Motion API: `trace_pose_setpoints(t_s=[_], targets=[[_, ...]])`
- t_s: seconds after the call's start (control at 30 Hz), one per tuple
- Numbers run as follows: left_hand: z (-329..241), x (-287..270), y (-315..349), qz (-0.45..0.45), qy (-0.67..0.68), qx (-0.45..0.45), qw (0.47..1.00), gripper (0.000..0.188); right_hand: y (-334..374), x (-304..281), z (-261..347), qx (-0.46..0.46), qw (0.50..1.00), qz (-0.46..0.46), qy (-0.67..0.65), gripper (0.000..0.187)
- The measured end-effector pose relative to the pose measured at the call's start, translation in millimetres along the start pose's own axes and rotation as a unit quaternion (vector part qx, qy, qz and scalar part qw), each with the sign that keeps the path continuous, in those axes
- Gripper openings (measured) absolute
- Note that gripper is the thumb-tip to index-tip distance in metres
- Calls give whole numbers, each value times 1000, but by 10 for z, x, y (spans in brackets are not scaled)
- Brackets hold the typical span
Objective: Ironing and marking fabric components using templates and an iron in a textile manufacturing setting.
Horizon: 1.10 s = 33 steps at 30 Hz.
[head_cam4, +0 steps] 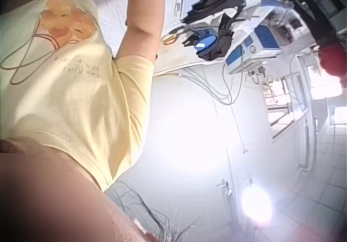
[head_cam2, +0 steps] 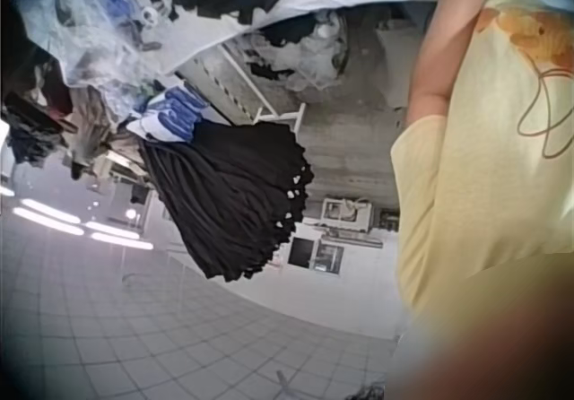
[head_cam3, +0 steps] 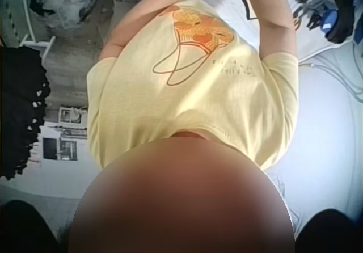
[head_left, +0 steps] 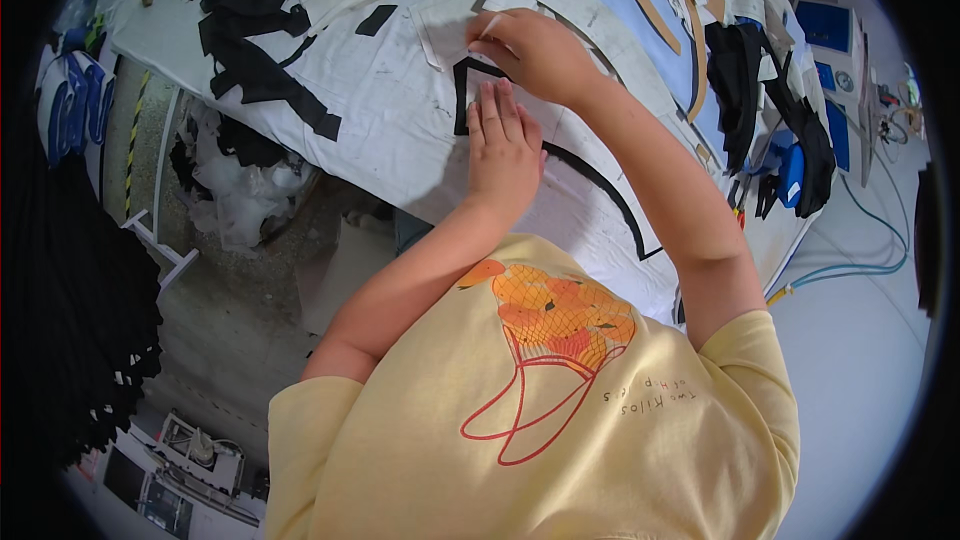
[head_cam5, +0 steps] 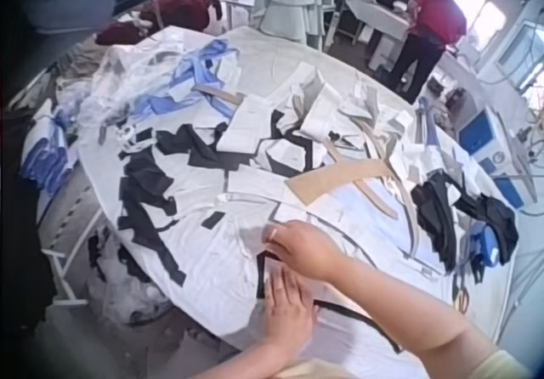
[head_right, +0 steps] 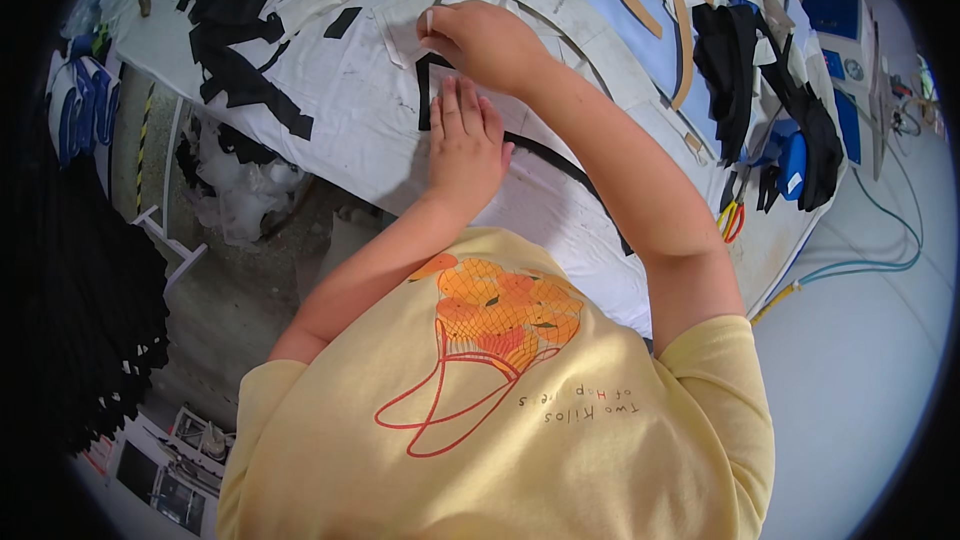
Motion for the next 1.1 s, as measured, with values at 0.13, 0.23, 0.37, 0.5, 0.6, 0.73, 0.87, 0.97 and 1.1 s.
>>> trace_pose_setpoints(t_s=[0.13,0.23,0.37,0.5,0.6,0.73,0.87,0.97,1.1], targets=[[-11,64,-12,49,6,8,999,66,195,98,63,-9,999,-11,-33,12],[-11,77,-13,14,25,3,1000,67,313,188,111,8,999,27,-25,15],[-12,122,11,-28,-2,-3,1000,62,377,305,151,-42,999,17,9,19],[27,328,13,90,161,11,983,65,457,389,332,-78,994,45,68,22],[48,393,-12,80,160,-25,983,67,531,462,421,-101,990,37,87,22],[-117,259,-85,163,-89,-75,980,67,638,552,513,-118,983,28,140,22],[-189,54,-135,256,-409,-139,865,68,693,557,584,-132,981,49,132,23],[1,315,-89,133,-188,-90,969,70,740,408,545,-127,991,32,4,21],[30,90,-5,-12,46,-2,999,67,725,132,157,65,980,-123,-142,16]])
Point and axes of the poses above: each hand's wrist, its own y-axis away from the middle knuckle, its own x-axis out of the palm, z = x × y, the point moved 5 cm from there along -y, towards the middle knuckle, and after that the axes turned 11 degrees about z, right-handed, at the moved point
